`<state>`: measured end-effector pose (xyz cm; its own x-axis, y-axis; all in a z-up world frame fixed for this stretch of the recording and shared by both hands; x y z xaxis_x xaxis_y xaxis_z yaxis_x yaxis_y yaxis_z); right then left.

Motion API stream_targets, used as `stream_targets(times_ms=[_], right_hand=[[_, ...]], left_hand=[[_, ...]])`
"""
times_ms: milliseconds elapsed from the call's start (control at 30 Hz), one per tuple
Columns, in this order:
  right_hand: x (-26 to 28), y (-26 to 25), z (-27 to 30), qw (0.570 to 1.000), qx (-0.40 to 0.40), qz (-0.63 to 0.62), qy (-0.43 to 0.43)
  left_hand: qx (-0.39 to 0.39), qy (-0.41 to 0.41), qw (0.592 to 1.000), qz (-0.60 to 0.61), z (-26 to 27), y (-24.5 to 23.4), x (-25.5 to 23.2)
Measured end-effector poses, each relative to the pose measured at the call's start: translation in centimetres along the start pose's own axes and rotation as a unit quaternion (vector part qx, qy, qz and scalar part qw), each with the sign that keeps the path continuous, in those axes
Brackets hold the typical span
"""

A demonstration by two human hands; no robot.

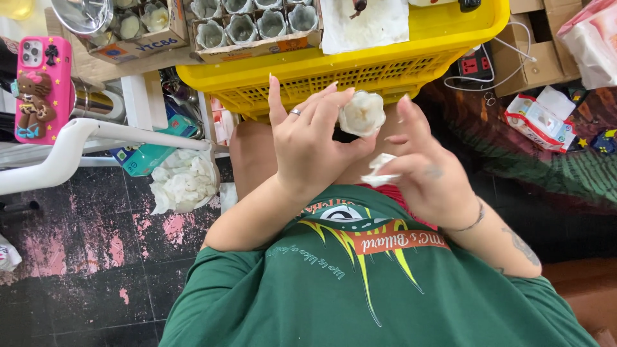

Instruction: Cleaning and preparing candle molds using melted wax and tissues.

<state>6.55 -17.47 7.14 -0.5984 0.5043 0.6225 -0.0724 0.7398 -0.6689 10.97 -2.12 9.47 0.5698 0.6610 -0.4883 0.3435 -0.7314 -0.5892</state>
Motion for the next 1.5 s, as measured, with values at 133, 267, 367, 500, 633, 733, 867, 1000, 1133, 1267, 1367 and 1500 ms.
stream_targets(times_ms=[133, 267, 367, 500, 633, 733, 867, 1000, 1133, 1267, 1367, 1500], right_hand=[[-4.6, -2.5, -1.5, 0.987, -0.076, -0.139, 0.036], [-10.6, -2.6, -4.2, 0.999, -0.033, -0.02, 0.028], [-11.9, -2.0, -7.6, 0.997, 0.015, 0.028, 0.074], [-7.0, 0.2, -10.7, 0.994, 0.017, 0.107, -0.015], [-5.9, 6.2, -13.3, 0.968, 0.092, 0.231, 0.02], [-10.4, 9.8, -15.3, 0.966, 0.049, 0.245, 0.065], [-17.0, 12.3, -18.9, 0.951, 0.021, 0.253, 0.179], [-19.4, 12.3, -20.1, 0.942, 0.047, 0.263, 0.204], [-19.7, 10.4, -19.5, 0.931, 0.075, 0.297, 0.2], [-19.1, 8.0, -18.6, 0.935, 0.08, 0.309, 0.155], [-22.3, 7.4, -16.7, 0.918, 0.1, 0.361, 0.132], [-21.1, 6.3, -16.3, 0.924, 0.099, 0.356, 0.099]], left_hand=[[0.017, -0.043, 0.998, 0.035, 0.0, -0.6, 1.0], [0.022, -0.087, 0.995, 0.036, 0.9, -0.7, 3.2], [0.023, -0.1, 0.994, 0.032, 1.8, -0.8, 4.6], [0.01, -0.101, 0.994, 0.027, 2.0, -2.1, 6.2], [0.003, -0.131, 0.991, 0.016, 2.2, -3.8, 8.8], [-0.02, -0.123, 0.992, 0.009, 2.4, -5.2, 9.7], [-0.027, -0.125, 0.992, 0.012, 2.5, -6.1, 10.6], [-0.024, -0.124, 0.992, 0.018, 2.9, -6.6, 11.2], [-0.023, -0.139, 0.99, 0.028, 3.3, -7.0, 12.1], [-0.018, -0.139, 0.989, 0.039, 3.3, -6.8, 12.2], [-0.01, -0.144, 0.988, 0.046, 3.3, -6.4, 12.1], [-0.005, -0.14, 0.989, 0.049, 3.5, -5.9, 11.9]])
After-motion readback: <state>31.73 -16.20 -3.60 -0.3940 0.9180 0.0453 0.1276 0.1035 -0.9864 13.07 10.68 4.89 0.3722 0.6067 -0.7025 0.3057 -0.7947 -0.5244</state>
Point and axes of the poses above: each hand's wrist, its own z-axis away from the middle knuckle, its own y-axis out of the palm, x = y × z, the point moved 10 cm from there along -z, towards the middle knuckle
